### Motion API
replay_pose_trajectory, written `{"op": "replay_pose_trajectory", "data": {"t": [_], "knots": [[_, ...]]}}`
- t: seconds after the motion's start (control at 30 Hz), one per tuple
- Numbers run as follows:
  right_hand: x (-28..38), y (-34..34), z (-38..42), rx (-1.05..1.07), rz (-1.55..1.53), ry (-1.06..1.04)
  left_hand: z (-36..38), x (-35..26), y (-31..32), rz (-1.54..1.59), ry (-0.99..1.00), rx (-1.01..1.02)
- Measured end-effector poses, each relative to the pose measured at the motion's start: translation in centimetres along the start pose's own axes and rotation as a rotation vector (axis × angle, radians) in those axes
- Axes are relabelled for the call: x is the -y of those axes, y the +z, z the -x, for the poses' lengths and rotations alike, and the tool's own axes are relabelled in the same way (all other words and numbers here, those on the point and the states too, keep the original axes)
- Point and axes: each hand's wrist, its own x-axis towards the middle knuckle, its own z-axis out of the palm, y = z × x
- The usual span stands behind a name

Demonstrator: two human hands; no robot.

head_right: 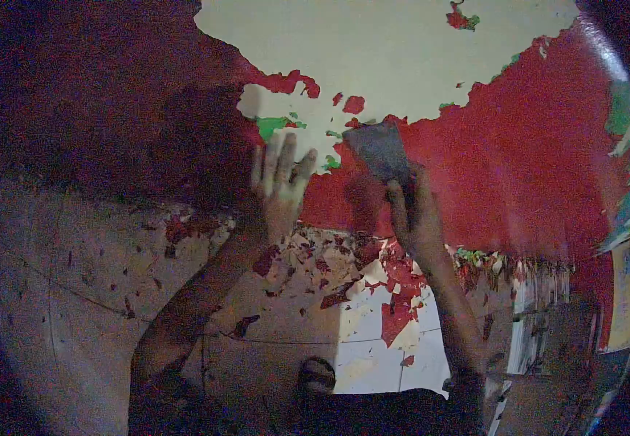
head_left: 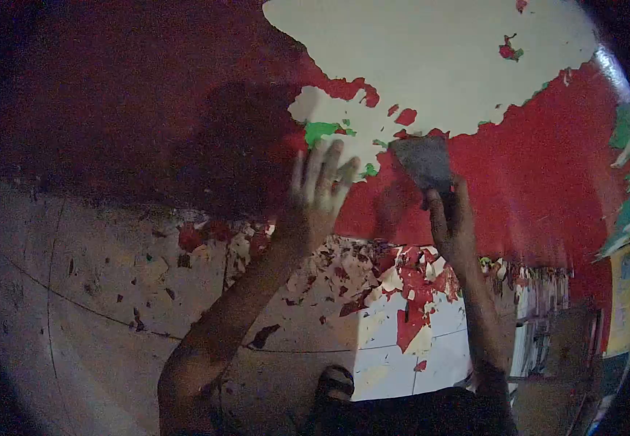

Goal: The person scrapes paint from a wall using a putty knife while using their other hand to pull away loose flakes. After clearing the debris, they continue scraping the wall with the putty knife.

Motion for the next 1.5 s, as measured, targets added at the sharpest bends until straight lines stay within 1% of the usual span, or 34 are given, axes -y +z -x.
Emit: {"op": "replay_pose_trajectory", "data": {"t": [0.1,0.2,0.3,0.33,0.4,0.5,0.53,0.6,0.7,0.8,0.83,0.9,0.93,1.03,1.13,1.23,1.3,1.33,1.4,1.47,1.5], "knots": [[-0.3,0.4,1.1,-0.002,-0.04,0.038,0.5,-0.7,-0.1,0.032,0.038,0.118],[-1.0,0.8,2.1,-0.008,-0.087,0.067,0.5,0.8,0.9,-0.024,0.055,0.101],[-2.2,1.1,3.2,0.023,-0.148,0.146,-0.1,3.4,-1.3,-0.114,0.053,0.086],[-2.4,1.3,3.6,0.037,-0.173,0.182,0.5,4.0,-1.4,-0.121,0.042,0.121],[-2.4,1.7,4.0,0.097,-0.168,0.165,1.6,4.8,-1.7,-0.134,0.027,0.19],[-3.2,2.8,4.3,0.121,-0.174,0.101,3.3,5.6,-1.6,-0.185,0.048,0.183],[-3.4,3.2,4.3,0.12,-0.177,0.074,3.7,5.4,-1.7,-0.176,0.036,0.219],[-3.1,3.5,4.3,0.15,-0.178,0.115,4.1,4.9,-2.1,-0.157,0.009,0.285],[-1.9,4.2,3.7,0.144,-0.141,0.137,4.7,3.9,-2.4,-0.167,0.001,0.31],[-0.8,5.2,2.7,0.126,-0.13,0.088,5.3,3.4,-2.3,-0.055,-0.064,0.309],[-0.6,5.5,2.3,0.121,-0.133,0.063,5.3,3.1,-2.6,-0.012,-0.092,0.335],[0.0,5.8,1.5,0.131,-0.069,0.085,5.3,2.4,-3.6,0.075,-0.145,0.384],[0.2,5.9,1.2,0.135,-0.037,0.096,5.4,2.3,-3.7,0.137,-0.17,0.372],[0.6,6.3,0.2,0.105,0.066,-0.042,5.5,1.8,-4.0,0.302,-0.24,0.325],[0.5,7.2,-0.9,0.106,0.233,0.038,5.3,1.5,-4.4,0.441,-0.301,0.24],[0.5,8.2,-1.5,0.077,0.233,-0.097,5.5,1.5,-4.2,0.578,-0.373,0.113],[0.2,7.8,-1.3,0.085,0.167,-0.09,5.8,1.3,-4.0,0.644,-0.45,0.036],[0.1,7.7,-1.2,0.086,0.134,-0.084,5.9,1.3,-4.0,0.651,-0.473,0.029],[0.2,7.7,-1.2,0.097,0.272,-0.048,5.9,1.4,-3.9,0.663,-0.524,0.009],[0.2,7.8,-1.3,0.122,0.299,-0.048,6.3,1.1,-3.9,0.65,-0.613,0.03],[0.3,8.3,-1.6,0.136,0.256,-0.065,6.5,0.9,-3.8,0.647,-0.654,0.042]]}}
